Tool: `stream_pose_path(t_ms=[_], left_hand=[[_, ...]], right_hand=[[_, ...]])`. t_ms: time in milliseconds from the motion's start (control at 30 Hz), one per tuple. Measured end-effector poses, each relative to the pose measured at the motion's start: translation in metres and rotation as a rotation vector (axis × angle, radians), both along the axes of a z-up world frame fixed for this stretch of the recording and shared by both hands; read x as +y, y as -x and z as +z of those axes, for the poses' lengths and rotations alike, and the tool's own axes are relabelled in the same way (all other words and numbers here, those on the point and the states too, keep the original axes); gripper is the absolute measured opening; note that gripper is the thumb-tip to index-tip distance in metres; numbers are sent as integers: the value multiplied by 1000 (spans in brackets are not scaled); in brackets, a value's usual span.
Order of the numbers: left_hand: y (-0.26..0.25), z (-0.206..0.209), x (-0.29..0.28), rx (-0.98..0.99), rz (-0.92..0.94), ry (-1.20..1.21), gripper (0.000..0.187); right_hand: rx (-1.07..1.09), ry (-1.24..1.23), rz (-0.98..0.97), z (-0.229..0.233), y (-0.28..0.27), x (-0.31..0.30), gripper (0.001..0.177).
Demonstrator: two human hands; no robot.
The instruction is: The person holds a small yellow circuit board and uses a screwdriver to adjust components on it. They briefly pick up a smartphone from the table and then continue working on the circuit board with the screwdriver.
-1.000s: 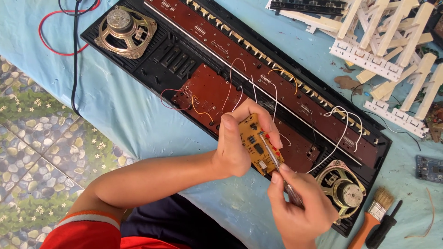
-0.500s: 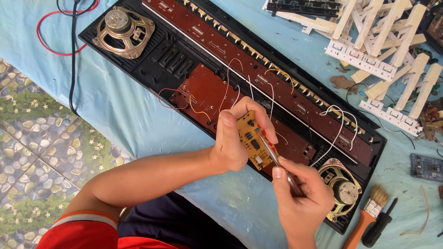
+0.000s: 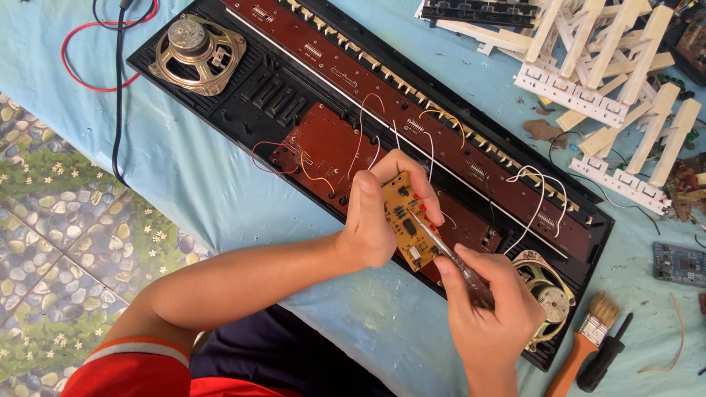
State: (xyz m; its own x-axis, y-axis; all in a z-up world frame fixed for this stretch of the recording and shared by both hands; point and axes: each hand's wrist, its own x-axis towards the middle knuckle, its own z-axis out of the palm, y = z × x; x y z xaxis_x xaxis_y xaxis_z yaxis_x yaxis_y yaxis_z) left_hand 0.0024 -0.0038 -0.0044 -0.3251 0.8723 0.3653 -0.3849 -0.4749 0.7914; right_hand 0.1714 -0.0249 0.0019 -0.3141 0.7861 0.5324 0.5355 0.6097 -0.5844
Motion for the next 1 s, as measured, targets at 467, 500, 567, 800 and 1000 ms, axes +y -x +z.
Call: stream_pose_path(t_ms=[467,500,567,800,1000], left_hand=[[0,-4,1,106,59,-84,72],[1,-5,1,138,77,-106,74],[-1,-4,-1,131,80,-100,73],[-2,-5,-1,62,64,-81,71],[-2,-4,-1,34,28,-65,71]], right_hand=[[-66,-188,21,-7,-1,1,15],[-123,-289,9,-11,-3,1,16],[-209,-382,6,-15,-9,1,21],[10,-135,-10,-14,7,-5,14],[163,179,-30,-8,9,-6,15]])
